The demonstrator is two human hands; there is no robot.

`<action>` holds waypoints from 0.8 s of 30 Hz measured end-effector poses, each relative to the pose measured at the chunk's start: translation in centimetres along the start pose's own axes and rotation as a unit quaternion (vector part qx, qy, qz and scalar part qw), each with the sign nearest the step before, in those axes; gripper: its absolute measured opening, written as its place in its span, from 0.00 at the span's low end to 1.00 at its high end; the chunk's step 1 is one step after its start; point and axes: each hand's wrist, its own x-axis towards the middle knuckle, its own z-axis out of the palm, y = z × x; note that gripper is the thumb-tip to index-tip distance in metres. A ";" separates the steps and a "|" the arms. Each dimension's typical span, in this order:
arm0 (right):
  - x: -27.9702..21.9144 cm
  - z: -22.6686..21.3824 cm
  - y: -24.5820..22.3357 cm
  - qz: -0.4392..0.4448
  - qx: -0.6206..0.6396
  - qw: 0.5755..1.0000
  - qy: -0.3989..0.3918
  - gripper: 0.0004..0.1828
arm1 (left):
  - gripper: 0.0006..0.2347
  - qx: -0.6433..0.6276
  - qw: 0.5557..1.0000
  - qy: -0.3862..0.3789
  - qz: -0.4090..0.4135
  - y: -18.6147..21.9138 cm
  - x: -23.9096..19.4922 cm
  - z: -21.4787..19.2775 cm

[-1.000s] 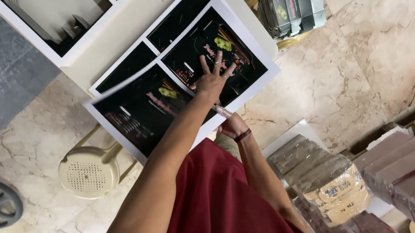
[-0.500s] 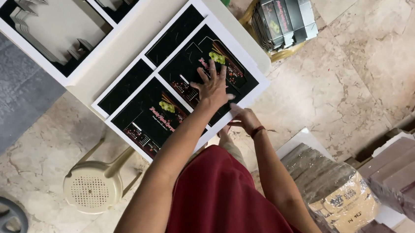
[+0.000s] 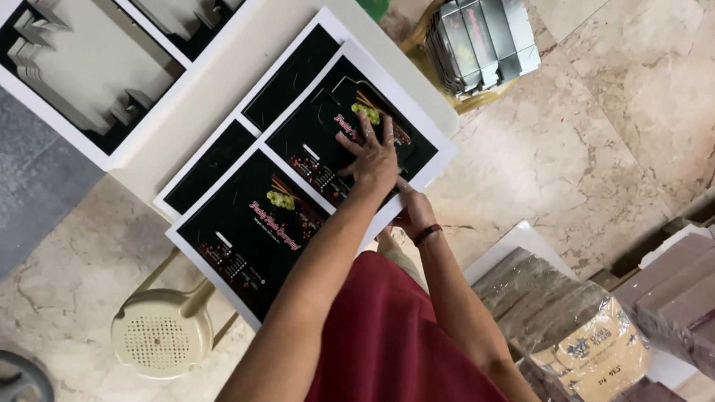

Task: Folding flat printed cardboard sheets into boxes and stacking them on a work table.

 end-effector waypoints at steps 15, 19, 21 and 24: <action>2.0 -1.5 -1.1 0.098 0.028 0.994 -0.031 0.18 | 0.38 0.053 0.998 0.031 0.029 -1.1 -1.9 -1.2; 1.2 0.2 -2.1 0.043 -0.068 0.996 -0.035 0.18 | 0.42 0.048 0.998 0.016 0.029 -1.4 -1.2 -0.4; 3.8 -1.0 0.0 -0.049 -0.165 0.984 -0.033 0.25 | 0.42 0.034 0.998 0.028 0.041 -1.7 -1.5 -0.6; -2.8 2.4 -3.3 -0.014 -0.003 0.998 -0.061 0.18 | 0.35 0.042 0.998 0.038 0.032 -1.2 -3.2 -2.0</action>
